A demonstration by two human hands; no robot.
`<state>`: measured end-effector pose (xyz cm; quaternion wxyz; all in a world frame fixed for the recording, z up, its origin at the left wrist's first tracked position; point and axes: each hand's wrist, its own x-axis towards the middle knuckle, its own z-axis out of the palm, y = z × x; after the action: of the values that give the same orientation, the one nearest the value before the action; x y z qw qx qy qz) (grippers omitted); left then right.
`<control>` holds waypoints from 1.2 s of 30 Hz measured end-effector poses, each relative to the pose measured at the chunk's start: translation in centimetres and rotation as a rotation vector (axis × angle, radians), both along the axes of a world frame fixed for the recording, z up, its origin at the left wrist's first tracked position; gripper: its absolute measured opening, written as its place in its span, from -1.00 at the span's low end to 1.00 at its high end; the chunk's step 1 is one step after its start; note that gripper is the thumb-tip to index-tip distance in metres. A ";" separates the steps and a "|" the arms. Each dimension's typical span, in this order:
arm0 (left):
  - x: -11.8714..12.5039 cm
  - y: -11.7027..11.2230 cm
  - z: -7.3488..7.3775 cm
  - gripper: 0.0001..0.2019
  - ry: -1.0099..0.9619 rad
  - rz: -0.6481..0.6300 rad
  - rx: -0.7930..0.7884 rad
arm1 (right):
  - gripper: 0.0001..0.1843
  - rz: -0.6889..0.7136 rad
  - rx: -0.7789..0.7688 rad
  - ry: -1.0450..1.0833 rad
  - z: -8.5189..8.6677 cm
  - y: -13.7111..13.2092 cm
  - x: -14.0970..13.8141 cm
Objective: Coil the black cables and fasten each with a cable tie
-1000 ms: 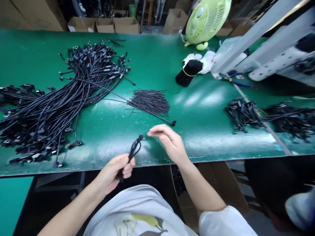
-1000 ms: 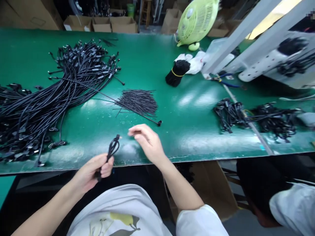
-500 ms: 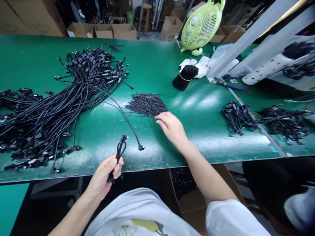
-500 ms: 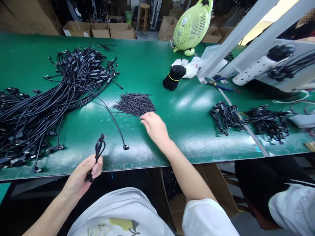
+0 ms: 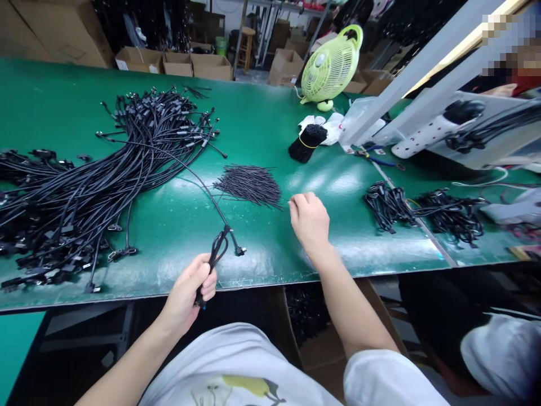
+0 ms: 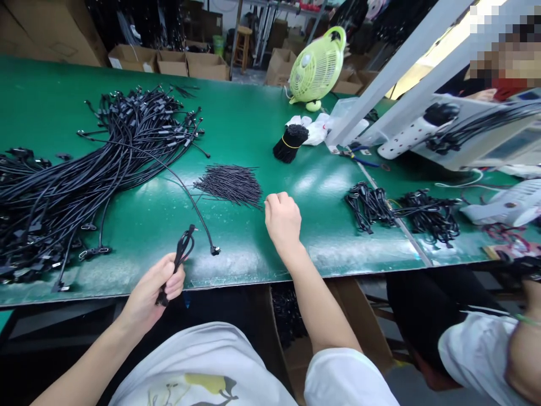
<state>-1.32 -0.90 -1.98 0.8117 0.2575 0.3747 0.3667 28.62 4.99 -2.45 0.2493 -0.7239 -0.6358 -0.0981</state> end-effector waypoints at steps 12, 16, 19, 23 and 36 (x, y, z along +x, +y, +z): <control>1.0 0.4 -1.2 -0.65 0.375 0.161 0.417 | -0.77 0.658 -0.101 0.284 0.2 -7.0 -13.5; -0.2 0.9 -0.9 -0.76 0.680 0.165 0.700 | -0.66 0.910 -0.003 -0.110 0.5 -4.9 -13.0; -1.2 1.4 -0.9 -0.80 0.793 -0.008 0.768 | -0.63 1.148 -0.012 -0.228 1.2 -3.7 -12.6; -2.4 1.4 -1.8 -0.78 0.648 -0.291 0.570 | -0.67 1.305 -0.036 -0.466 2.7 -3.8 -12.6; -2.3 1.5 -1.9 -0.80 0.392 -0.322 0.241 | -0.57 1.346 0.014 -0.872 5.5 -4.8 -14.6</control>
<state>-3.60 0.60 -3.84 0.7350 0.4744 0.4325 0.2183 14.04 0.15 3.05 -0.0112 -0.0798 -0.9755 -0.2046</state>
